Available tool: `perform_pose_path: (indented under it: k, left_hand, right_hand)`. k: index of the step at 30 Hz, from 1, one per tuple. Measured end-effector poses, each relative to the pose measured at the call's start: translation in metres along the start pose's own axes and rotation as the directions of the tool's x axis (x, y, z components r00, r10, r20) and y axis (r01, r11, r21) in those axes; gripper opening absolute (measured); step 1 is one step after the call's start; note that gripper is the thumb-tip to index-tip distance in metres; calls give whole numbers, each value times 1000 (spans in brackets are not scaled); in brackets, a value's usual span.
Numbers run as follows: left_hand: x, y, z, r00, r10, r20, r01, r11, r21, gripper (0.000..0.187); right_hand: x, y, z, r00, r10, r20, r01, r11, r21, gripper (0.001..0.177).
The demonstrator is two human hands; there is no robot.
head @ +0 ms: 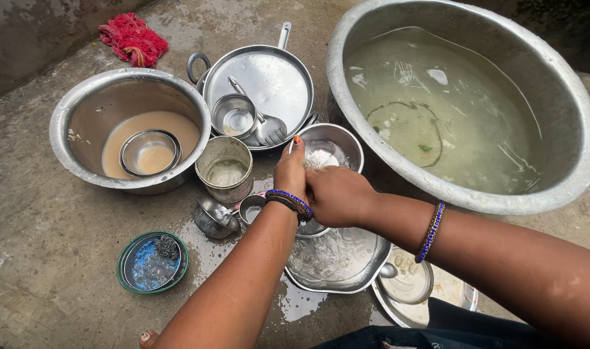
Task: The person washes various metal cups, bowls, and spoons by scrubbing them by hand in a large basin of water and then placing them in a separate pile on the floor.
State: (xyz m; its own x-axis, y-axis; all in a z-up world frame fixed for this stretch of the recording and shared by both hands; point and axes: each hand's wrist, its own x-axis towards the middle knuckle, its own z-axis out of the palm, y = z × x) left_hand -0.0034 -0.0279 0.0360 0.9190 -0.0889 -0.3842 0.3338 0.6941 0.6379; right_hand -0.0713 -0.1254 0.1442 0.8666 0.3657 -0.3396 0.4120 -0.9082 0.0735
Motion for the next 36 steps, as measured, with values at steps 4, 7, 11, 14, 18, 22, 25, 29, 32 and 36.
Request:
perform_pose_path:
  k: [4,7,11,14,18,22,25,29,32,36]
  left_hand:
    - [4,1,-4,995,-99,-26,102,987,121,45]
    - [16,-15,-8,963,219,155,-254,931,263,49]
    - [7,0,0,979,196,63,-206,936,285,54]
    - [-5,29,23,995,-68,73,65,997,42,61]
    - [-19,43,45,870,84,486,20,979,-204,91]
    - [-31,57,58,895,-132,426,213,966,-149,85]
    - [-42,44,57,906,-85,414,210,940,-268,79]
    - [-34,11,54,969,26,244,59,940,-336,68]
    - [-11,2,46,965,263,19,-252,940,-228,61]
    - [-8,7,38,837,548,7,-533,812,238,61]
  right_hand:
    - [9,34,18,966,-165,-201,184,979,83,71]
    - [17,41,49,660,-393,-640,165,907,-387,70]
    - [1,17,27,997,76,20,-77,993,84,27]
    - [-17,15,-1,935,8,-354,44,989,139,21]
    - [-26,38,-15,721,-115,-684,290,946,146,22]
    - [-17,64,-16,811,203,-549,416,460,784,19]
    - [-6,76,-19,850,428,-308,433,-233,871,20]
    - [14,82,-19,842,535,69,263,-520,813,30]
    - [30,70,-12,667,744,-39,196,-125,973,38]
    - [4,30,8,546,190,-816,195,919,344,58]
